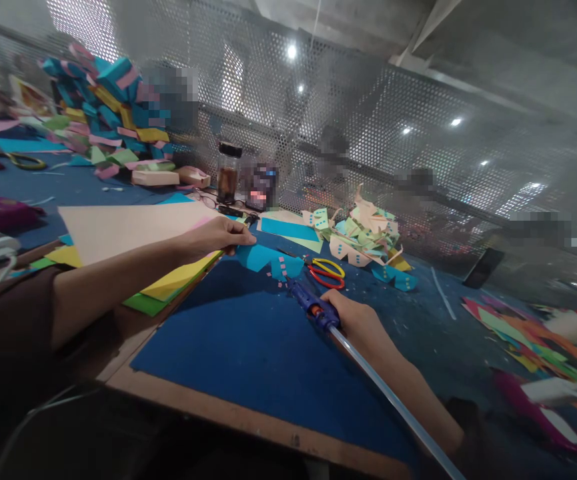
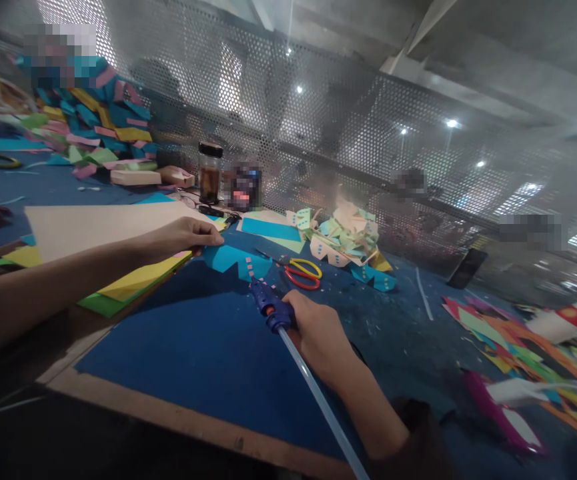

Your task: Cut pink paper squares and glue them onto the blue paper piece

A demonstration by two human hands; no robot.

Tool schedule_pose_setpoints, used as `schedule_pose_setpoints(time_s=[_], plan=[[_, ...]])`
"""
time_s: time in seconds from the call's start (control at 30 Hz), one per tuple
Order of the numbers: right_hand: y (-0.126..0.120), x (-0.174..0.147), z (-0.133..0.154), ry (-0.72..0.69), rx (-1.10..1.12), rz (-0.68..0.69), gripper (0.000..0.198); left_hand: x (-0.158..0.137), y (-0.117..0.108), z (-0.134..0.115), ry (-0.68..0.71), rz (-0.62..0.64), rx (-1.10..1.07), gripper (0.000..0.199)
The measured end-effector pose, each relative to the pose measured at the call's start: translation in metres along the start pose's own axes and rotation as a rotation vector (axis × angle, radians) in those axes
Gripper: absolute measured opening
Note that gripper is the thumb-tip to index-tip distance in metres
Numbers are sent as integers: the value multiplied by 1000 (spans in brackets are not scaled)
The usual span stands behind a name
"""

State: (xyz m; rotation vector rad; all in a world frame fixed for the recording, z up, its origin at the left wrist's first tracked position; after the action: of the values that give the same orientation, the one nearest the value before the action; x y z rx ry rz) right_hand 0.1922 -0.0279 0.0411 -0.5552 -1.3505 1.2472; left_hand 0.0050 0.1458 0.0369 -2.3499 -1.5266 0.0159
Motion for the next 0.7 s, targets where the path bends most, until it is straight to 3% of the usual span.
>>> schedule_pose_setpoints(time_s=[0.7], plan=[[2,1,0,-1,-7,4,11,-2,1,-4,9,3,1,23]])
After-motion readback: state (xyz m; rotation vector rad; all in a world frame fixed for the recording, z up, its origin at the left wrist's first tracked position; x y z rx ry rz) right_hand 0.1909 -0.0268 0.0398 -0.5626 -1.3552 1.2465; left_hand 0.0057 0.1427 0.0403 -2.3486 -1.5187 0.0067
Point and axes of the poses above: each hand's wrist, its own x-axis towards the middle knuckle, its own y-axis out of the palm, z = x × y, the point moved 10 cm from there along x, towards the middle knuckle, and after that the axes turned 11 degrees about -z, right-handed, at the moved point
